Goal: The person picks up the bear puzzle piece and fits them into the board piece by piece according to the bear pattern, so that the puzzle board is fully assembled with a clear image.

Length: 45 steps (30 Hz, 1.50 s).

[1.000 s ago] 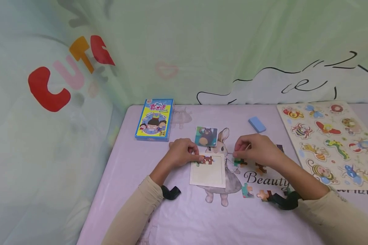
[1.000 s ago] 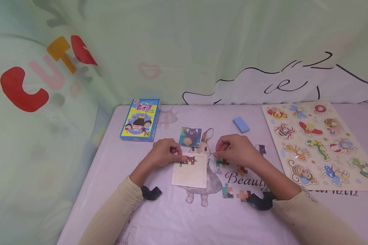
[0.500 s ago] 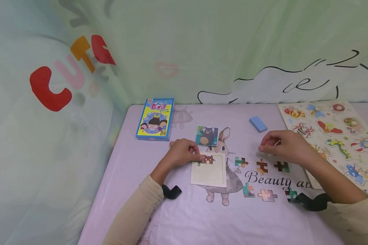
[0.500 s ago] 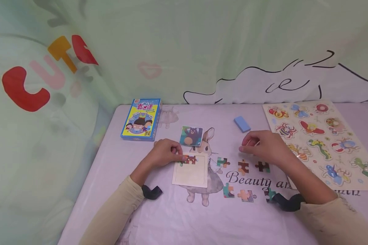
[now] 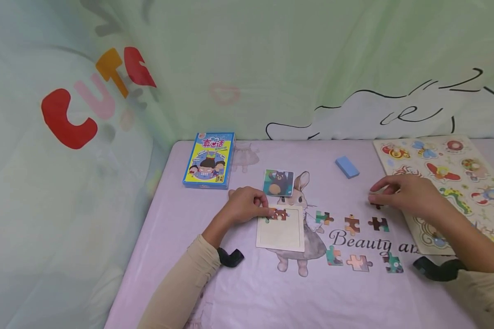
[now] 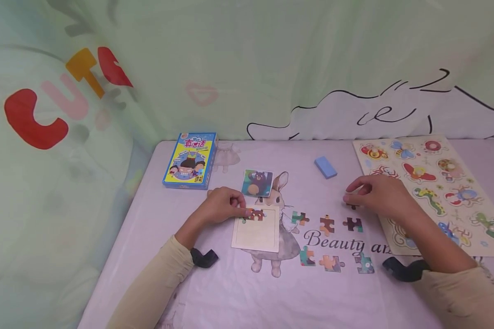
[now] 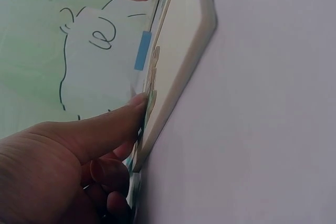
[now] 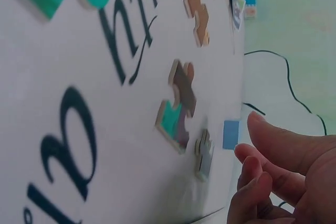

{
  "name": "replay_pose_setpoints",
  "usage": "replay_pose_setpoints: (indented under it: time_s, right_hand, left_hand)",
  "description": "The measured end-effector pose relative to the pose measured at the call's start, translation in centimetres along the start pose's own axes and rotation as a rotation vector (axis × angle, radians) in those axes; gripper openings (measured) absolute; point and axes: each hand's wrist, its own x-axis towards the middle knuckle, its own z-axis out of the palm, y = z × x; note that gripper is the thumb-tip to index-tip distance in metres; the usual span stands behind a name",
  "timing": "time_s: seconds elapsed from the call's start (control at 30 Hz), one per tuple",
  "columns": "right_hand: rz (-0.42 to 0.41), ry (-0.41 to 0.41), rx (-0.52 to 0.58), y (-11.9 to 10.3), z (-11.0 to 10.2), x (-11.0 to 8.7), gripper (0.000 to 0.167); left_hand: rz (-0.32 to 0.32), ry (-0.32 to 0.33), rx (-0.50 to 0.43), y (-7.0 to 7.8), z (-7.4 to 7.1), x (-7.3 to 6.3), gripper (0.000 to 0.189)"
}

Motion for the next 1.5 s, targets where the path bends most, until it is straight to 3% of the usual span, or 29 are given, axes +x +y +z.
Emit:
replay_pose_setpoints:
  time_s: [0.4, 1.5]
  right_hand:
    - [0.016, -0.009, -0.021, 1.7, 0.1, 0.7, 0.047]
    - [0.014, 0.006, -0.011, 1.9, 0.6, 0.8, 0.042]
  left_hand:
    - [-0.009, 0.002, 0.009, 0.1, 0.0, 0.0, 0.022]
    - [-0.006, -0.003, 0.008, -0.1, 0.0, 0.0, 0.021]
